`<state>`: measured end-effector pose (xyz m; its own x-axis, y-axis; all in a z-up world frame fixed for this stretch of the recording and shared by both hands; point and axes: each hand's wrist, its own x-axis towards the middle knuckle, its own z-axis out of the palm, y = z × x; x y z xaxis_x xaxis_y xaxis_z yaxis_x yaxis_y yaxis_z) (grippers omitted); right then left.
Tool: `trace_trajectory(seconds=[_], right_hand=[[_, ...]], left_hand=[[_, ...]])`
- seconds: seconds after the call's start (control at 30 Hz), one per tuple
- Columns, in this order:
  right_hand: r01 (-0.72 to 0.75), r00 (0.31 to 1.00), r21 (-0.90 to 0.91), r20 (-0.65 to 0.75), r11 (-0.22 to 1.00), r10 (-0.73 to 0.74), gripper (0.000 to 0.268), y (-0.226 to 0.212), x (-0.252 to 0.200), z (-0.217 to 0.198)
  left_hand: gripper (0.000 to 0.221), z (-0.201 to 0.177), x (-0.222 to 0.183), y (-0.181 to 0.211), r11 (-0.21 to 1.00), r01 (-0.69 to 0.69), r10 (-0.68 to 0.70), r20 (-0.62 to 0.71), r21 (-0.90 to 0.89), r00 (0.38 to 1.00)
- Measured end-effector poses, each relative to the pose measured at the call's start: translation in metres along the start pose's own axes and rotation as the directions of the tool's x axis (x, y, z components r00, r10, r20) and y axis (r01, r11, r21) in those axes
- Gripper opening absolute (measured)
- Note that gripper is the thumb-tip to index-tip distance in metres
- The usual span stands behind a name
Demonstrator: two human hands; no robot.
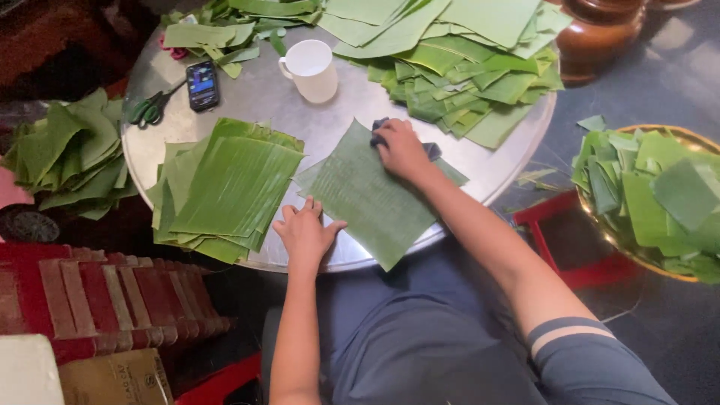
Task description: A person is cleaning banana leaves by wiping them with a cloth on a round metal table and stacking them.
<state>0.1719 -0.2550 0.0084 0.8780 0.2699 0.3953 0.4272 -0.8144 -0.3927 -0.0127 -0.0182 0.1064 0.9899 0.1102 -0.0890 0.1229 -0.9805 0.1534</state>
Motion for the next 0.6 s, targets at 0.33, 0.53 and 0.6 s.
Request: trace_trajectory(seconds=[0.33, 0.53, 0.6], right_hand=[[0.424, 0.89, 0.281, 0.045, 0.861, -0.454, 0.037, -0.074, -0.087, 0.006], [0.132, 0.99, 0.051, 0.043, 0.99, -0.135, 0.031, 0.01, -0.035, -0.022], [0.065, 0.998, 0.074, 0.023, 0.995, -0.067, 0.033, -0.013, -0.029, -0.043]], left_hand=[[0.063, 0.01, 0.013, -0.002, 0.999, 0.022, -0.022, 0.011, 0.04, 1.0], [0.07, 0.015, 0.008, 0.0, 0.999, 0.035, -0.035, 0.009, 0.026, 0.999], [0.072, 0.024, 0.016, -0.005, 0.999, 0.039, -0.039, -0.001, 0.026, 0.999]])
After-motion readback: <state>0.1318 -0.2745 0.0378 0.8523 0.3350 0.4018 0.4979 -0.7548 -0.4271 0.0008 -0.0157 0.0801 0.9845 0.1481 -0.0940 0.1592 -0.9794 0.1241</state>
